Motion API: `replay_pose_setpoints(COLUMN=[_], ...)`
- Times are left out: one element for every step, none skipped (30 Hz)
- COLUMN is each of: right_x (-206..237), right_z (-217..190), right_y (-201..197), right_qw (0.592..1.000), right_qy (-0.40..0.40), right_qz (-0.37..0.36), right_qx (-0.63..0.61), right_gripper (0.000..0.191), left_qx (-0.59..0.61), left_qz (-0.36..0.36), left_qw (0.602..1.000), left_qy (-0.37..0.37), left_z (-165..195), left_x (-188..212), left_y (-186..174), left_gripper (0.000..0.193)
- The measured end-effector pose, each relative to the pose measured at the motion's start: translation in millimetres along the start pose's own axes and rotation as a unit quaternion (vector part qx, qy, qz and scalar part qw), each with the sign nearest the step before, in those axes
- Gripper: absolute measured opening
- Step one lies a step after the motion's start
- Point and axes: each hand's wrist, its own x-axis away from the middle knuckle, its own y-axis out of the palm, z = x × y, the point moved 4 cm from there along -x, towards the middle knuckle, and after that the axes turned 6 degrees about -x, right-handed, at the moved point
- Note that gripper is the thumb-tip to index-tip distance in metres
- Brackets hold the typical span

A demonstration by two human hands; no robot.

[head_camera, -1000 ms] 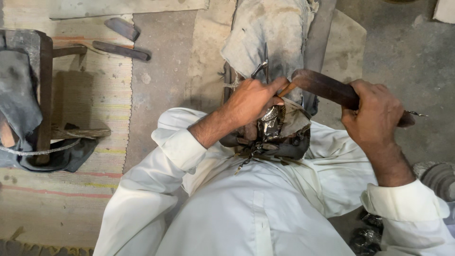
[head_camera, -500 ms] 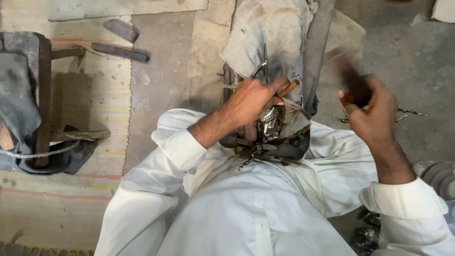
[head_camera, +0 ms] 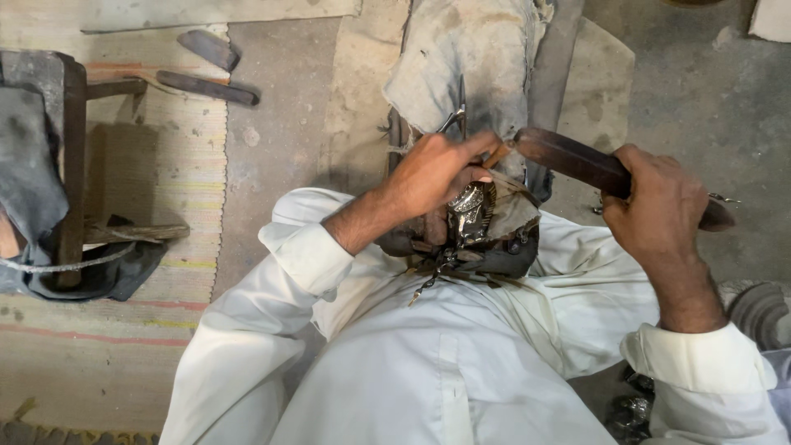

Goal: The person sits on the floor with a silver metal animal figurine strapped to a lap board, holds a chisel against the figurine's surface, and strikes the chisel with a wooden mallet to shape and detail the metal, repositioning the chisel and rotating the piece between strikes.

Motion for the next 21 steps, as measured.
replay_pose_setpoints(right_x=[0.8,1.2,1.6,0.9,0.5,0.9,1.9,2.5,3.8,5.8,8.4,10.0,11.6,12.4,12.9,13.0,12.3,12.0,12.6,12.5,12.3], right_z=[0.5,3.1,5.1,6.8,7.1,6.7,6.5,4.0,1.4,-1.4,-1.5,-2.1,-2.1,-2.4,-2.2,-1.4,-4.7,-7.2,-9.6,-6.5,-3.0], right_y=[0.3,2.4,5.1,8.3,11.6,15.5,18.8,18.9,18.7,17.9,16.7,15.9,14.3,12.0,9.8,7.3,4.7,2.3,0.8,2.0,3.7], right_qw=[1.0,0.999,0.996,0.993,0.991,0.989,0.987,0.99,0.993,0.995,0.991,0.987,0.983,0.975,0.966,0.955,0.977,0.99,0.994,0.995,0.995], right_qy=[-0.001,0.029,0.057,0.082,0.094,0.108,0.122,0.1,0.08,0.06,0.071,0.08,0.088,0.089,0.089,0.088,0.045,0.002,-0.04,-0.018,0.006], right_qz=[-0.005,-0.022,-0.037,-0.05,-0.055,-0.06,-0.066,-0.046,-0.027,-0.008,0.007,0.023,0.038,0.06,0.081,0.102,0.102,0.102,0.1,0.094,0.088], right_qx=[-0.016,-0.036,-0.055,-0.075,-0.078,-0.081,-0.084,-0.084,-0.084,-0.084,-0.109,-0.134,-0.159,-0.194,-0.229,-0.265,-0.181,-0.095,-0.008,-0.026,-0.043], right_gripper=[0.023,0.023,0.024,0.026,0.026,0.027,0.027,0.027,0.027,0.026,0.025,0.024,0.024,0.024,0.024,0.024,0.021,0.02,0.022,0.018,0.015], left_qx=[0.014,0.029,0.026,0.021,0.016,0.0,-0.016,-0.03,-0.03,-0.028,-0.027,-0.023,-0.02,-0.017,-0.016,-0.016,-0.016,-0.018,-0.02,-0.021,-0.022], left_qz=[0.024,0.048,0.018,-0.011,-0.039,-0.045,-0.052,-0.06,-0.058,-0.057,-0.056,-0.054,-0.051,-0.047,-0.054,-0.06,-0.066,-0.07,-0.075,-0.08,-0.069], left_qw=[0.999,0.997,0.999,0.999,0.998,0.998,0.998,0.997,0.997,0.997,0.997,0.997,0.997,0.998,0.998,0.998,0.997,0.997,0.997,0.996,0.997], left_qy=[0.022,0.044,0.042,0.042,0.043,0.037,0.031,0.026,0.032,0.038,0.043,0.046,0.047,0.048,0.039,0.03,0.021,0.017,0.014,0.013,0.026], left_z=[1.3,2.3,1.8,1.0,0.8,0.9,1.4,1.3,2.3,2.6,3.1,3.1,2.8,2.4,1.7,0.9,0.2,0.1,0.4,0.6,2.0], left_x=[-1.6,-2.6,-4.2,-7.2,-9.5,-11.6,-13.5,-14.1,-14.2,-13.7,-12.8,-12.5,-12.2,-12.0,-12.3,-12.8,-13.5,-14.1,-14.4,-14.6,-14.9], left_y=[-1.5,-3.2,-0.5,1.4,3.6,4.7,5.9,6.4,5.9,5.1,4.6,4.0,3.5,3.1,4.1,5.3,6.5,7.5,8.7,9.6,9.0], left_gripper=[0.038,0.039,0.038,0.037,0.035,0.037,0.04,0.042,0.041,0.041,0.04,0.04,0.039,0.039,0.039,0.038,0.038,0.037,0.036,0.036,0.036])
